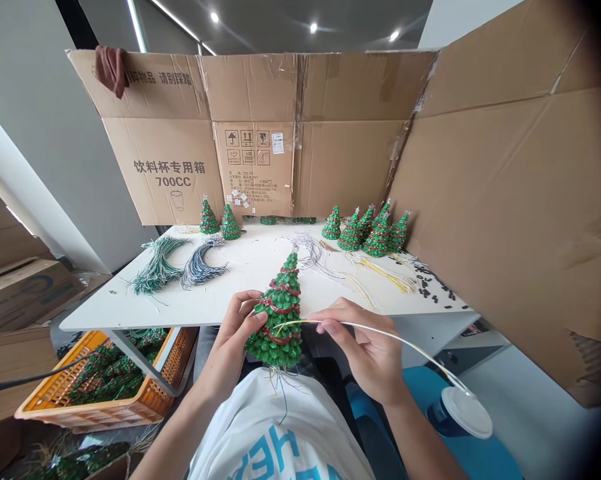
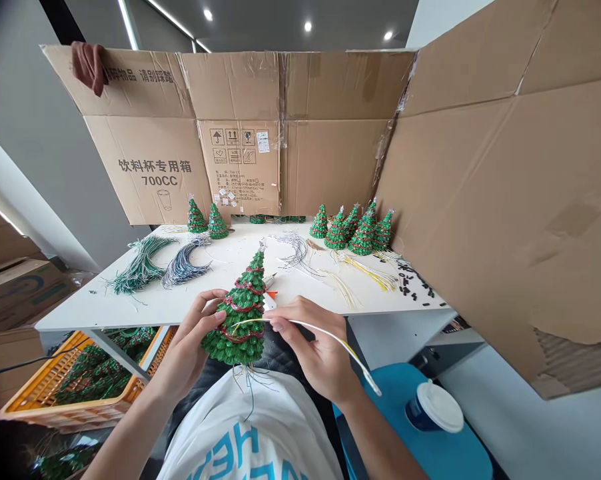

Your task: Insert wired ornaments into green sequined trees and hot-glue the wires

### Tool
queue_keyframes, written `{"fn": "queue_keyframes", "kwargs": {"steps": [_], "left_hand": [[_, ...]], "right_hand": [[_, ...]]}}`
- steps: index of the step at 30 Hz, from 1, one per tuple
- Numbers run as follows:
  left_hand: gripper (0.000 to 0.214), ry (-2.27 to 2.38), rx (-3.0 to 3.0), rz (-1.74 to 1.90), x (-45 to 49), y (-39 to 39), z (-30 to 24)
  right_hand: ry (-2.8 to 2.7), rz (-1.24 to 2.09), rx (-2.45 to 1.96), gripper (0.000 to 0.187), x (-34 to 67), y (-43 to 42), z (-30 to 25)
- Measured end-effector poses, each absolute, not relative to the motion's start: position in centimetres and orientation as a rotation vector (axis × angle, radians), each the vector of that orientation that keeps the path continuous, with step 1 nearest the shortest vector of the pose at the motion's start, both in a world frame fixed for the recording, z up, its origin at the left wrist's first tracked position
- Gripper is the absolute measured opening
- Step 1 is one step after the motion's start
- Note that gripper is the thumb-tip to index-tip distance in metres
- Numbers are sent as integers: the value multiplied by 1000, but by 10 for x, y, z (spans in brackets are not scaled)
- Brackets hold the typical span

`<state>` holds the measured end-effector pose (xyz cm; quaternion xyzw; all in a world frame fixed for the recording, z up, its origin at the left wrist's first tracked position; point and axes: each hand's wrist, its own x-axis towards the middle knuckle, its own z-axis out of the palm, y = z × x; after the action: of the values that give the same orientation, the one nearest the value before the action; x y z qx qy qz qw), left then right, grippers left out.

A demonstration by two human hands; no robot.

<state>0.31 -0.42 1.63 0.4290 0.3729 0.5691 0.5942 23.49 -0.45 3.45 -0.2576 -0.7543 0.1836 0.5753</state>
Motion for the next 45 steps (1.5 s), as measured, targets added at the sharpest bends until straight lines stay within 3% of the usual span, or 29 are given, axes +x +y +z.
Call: {"fn": "queue_keyframes", "kwargs": {"steps": [11, 22, 31, 45], "left_hand": [[27, 879, 1175, 1315, 0, -3, 7], [29, 928, 1225, 1355, -1, 0, 3], [30, 934, 1238, 1405, -1, 1, 3], [32, 1064, 1424, 1469, 0, -1, 3]], "right_hand": [[-1727, 377, -712, 28, 233, -5, 32], [-2015, -4, -369, 43, 237, -2, 32], [-2137, -72, -320, 21, 236, -8, 35], [-2211, -224, -404, 16, 233, -14, 41]]}}
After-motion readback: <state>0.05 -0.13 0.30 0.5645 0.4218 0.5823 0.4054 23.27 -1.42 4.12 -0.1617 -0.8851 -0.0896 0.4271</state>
